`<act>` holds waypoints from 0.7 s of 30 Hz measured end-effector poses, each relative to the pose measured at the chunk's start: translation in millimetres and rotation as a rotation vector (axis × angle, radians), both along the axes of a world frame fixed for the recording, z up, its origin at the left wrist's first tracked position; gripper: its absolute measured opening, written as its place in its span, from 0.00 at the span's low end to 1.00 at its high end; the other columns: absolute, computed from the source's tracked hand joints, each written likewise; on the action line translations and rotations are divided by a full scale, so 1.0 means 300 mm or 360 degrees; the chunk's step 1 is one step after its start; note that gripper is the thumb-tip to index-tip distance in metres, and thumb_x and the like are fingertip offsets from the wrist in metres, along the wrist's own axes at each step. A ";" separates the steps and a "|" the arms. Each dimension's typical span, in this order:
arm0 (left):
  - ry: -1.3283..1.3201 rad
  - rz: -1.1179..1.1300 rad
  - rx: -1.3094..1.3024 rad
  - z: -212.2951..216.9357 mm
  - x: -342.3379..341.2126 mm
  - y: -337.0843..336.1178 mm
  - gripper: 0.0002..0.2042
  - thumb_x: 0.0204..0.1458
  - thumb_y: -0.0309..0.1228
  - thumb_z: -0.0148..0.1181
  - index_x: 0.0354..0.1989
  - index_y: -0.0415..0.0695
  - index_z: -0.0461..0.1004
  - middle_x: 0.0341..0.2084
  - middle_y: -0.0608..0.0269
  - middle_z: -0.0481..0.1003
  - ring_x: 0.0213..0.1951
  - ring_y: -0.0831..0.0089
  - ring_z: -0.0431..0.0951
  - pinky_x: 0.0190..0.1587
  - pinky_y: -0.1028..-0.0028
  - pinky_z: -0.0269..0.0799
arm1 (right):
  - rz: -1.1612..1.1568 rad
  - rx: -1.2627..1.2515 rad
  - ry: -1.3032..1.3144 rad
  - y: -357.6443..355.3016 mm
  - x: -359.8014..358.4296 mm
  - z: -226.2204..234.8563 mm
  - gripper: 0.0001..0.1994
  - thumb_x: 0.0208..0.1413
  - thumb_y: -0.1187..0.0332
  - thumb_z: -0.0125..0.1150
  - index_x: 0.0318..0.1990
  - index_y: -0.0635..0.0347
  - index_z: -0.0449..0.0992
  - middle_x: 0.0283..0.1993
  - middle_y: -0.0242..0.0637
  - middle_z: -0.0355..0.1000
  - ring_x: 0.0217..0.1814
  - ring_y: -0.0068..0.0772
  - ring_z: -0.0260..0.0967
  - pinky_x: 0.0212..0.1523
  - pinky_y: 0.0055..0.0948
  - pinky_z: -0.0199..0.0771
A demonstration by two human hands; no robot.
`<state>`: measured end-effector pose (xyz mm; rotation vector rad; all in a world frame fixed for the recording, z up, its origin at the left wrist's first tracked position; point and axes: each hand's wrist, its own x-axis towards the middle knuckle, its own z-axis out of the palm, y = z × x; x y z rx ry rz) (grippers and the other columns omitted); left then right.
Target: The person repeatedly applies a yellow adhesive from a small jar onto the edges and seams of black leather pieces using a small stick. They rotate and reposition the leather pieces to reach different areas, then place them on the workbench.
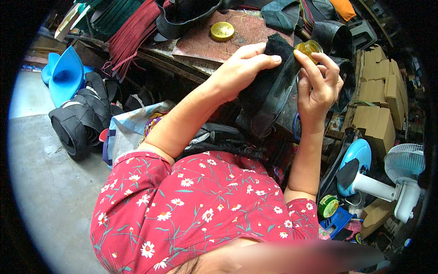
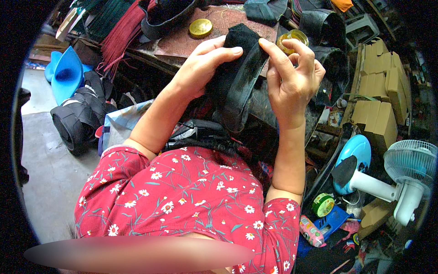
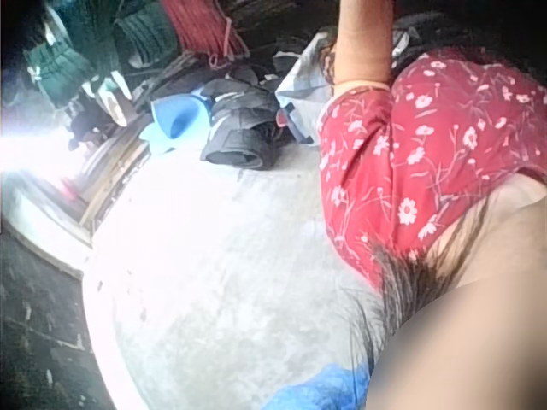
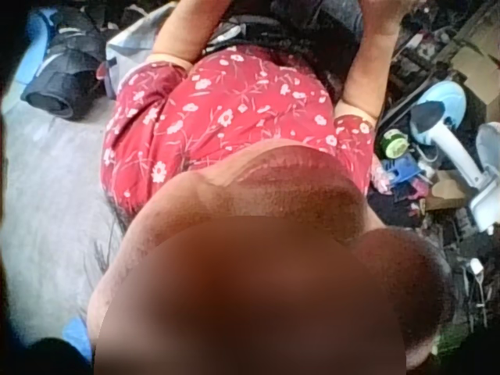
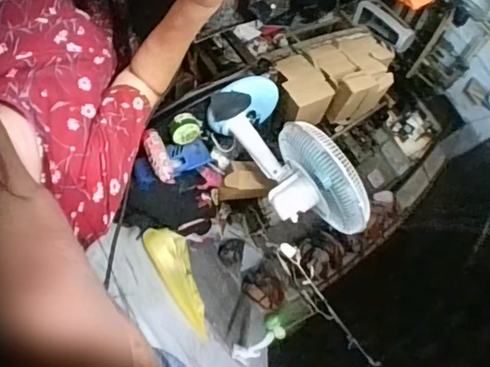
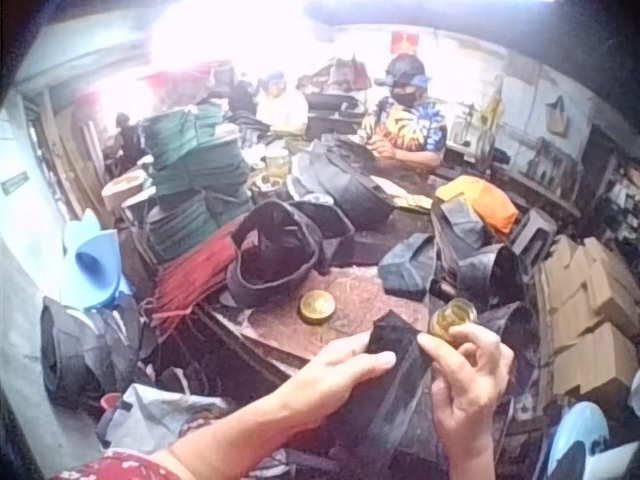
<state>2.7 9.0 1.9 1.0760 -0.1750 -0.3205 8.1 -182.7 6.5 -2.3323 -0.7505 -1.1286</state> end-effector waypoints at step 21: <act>0.0101 0.0323 -0.0263 -0.012 0.050 0.032 0.09 0.58 0.30 0.56 0.43 0.39 0.74 0.33 0.60 0.79 0.32 0.69 0.82 0.35 0.71 0.81 | 0.0223 0.0017 0.0354 -0.128 0.063 0.028 0.12 0.49 0.62 0.55 0.37 0.52 0.83 0.47 0.35 0.74 0.50 0.39 0.68 0.53 0.38 0.61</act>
